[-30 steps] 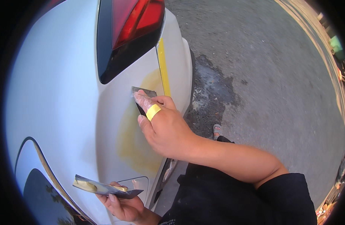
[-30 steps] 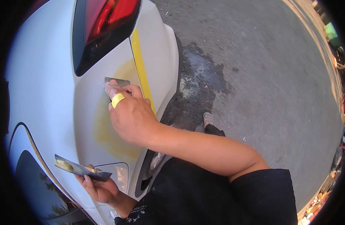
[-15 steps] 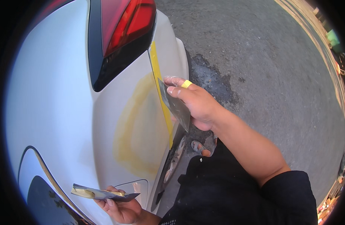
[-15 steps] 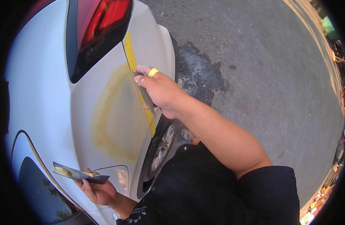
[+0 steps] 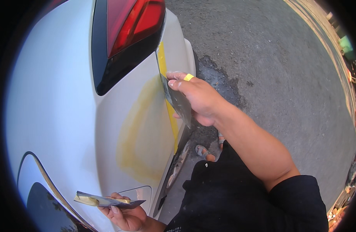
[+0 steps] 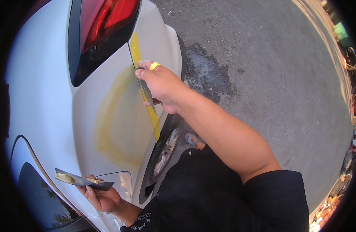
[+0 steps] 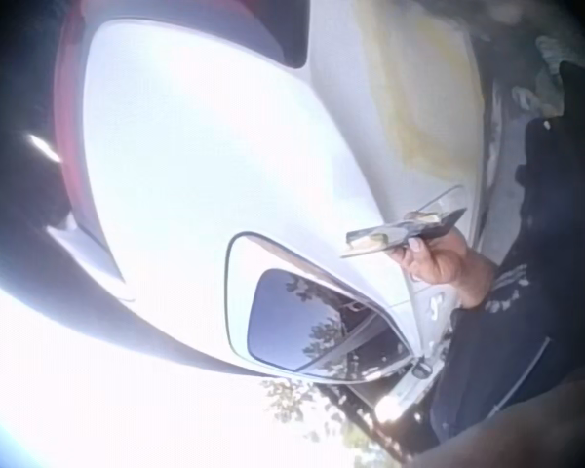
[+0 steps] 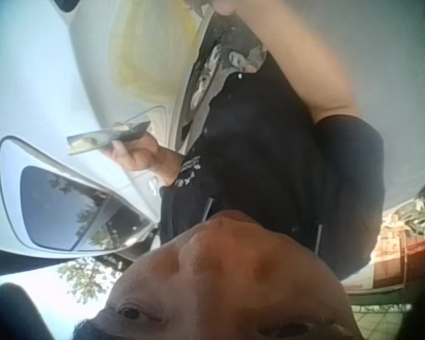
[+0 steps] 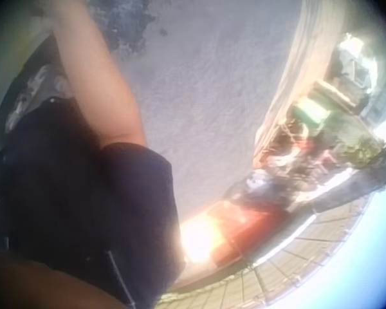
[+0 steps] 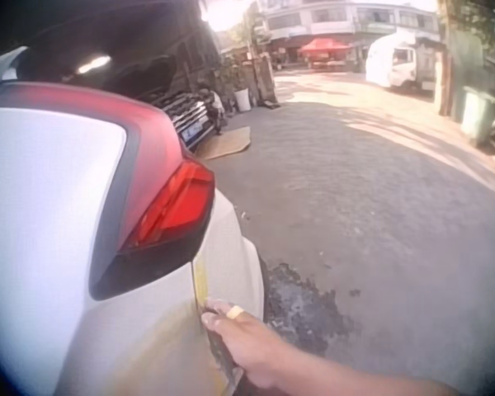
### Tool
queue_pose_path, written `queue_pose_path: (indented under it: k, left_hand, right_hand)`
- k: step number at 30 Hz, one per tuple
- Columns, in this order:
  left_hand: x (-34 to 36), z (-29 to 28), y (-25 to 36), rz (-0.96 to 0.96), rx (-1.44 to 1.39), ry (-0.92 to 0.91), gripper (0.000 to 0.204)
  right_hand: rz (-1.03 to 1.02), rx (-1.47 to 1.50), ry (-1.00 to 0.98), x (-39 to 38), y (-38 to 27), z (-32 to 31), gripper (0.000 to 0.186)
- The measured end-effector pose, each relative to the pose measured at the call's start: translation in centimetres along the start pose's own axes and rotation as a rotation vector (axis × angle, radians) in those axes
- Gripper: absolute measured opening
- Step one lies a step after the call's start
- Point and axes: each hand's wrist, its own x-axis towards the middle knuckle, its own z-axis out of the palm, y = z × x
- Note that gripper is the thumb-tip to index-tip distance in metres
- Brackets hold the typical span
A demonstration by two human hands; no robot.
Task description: The person applies a beige body filler to a taped-off section on the rear quarter panel of a white car using a spreader. They repeatedly scoop filler from a palette and smooth it over the surface to level the area.
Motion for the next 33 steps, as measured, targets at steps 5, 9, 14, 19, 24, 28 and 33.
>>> queue_pose_path:
  k: [5, 9, 14, 19, 24, 28, 33]
  left_hand:
    - [0.3, 0.7, -0.3, -0.002, -0.014, -0.002, 0.045]
    - [0.6, 0.4, -0.5, -0.006, -0.009, -0.022, 0.045]
    - [0.8, 0.2, -0.8, -0.01, -0.022, -0.022, 0.043]
    - [1.0, 0.3, -0.9, -0.023, -0.03, -0.019, 0.043]
    - [1.4, -0.6, -0.9, -0.031, -0.078, -0.128, 0.039]
    - [1.5, -0.6, -0.6, -0.022, -0.092, -0.097, 0.038]
    - [1.5, 0.2, -0.6, -0.033, -0.088, -0.125, 0.038]
  right_hand:
    - [0.045, -0.044, 0.029, 0.2, -0.7, 0.8, 0.047]
    - [-0.025, -0.083, 0.065, 0.4, -0.4, 1.6, 0.05]
    - [-0.014, -0.134, 0.079, 0.0, -0.4, 2.7, 0.05]
    - [-0.145, -0.285, 0.124, -0.3, 1.0, 3.7, 0.049]
    - [-0.244, -0.375, 0.113, -1.5, 2.1, 4.9, 0.05]
    - [-0.302, -0.537, 0.085, -2.9, 2.8, 6.0, 0.051]
    - [-0.356, -0.697, 0.095, -5.0, 3.8, 7.4, 0.049]
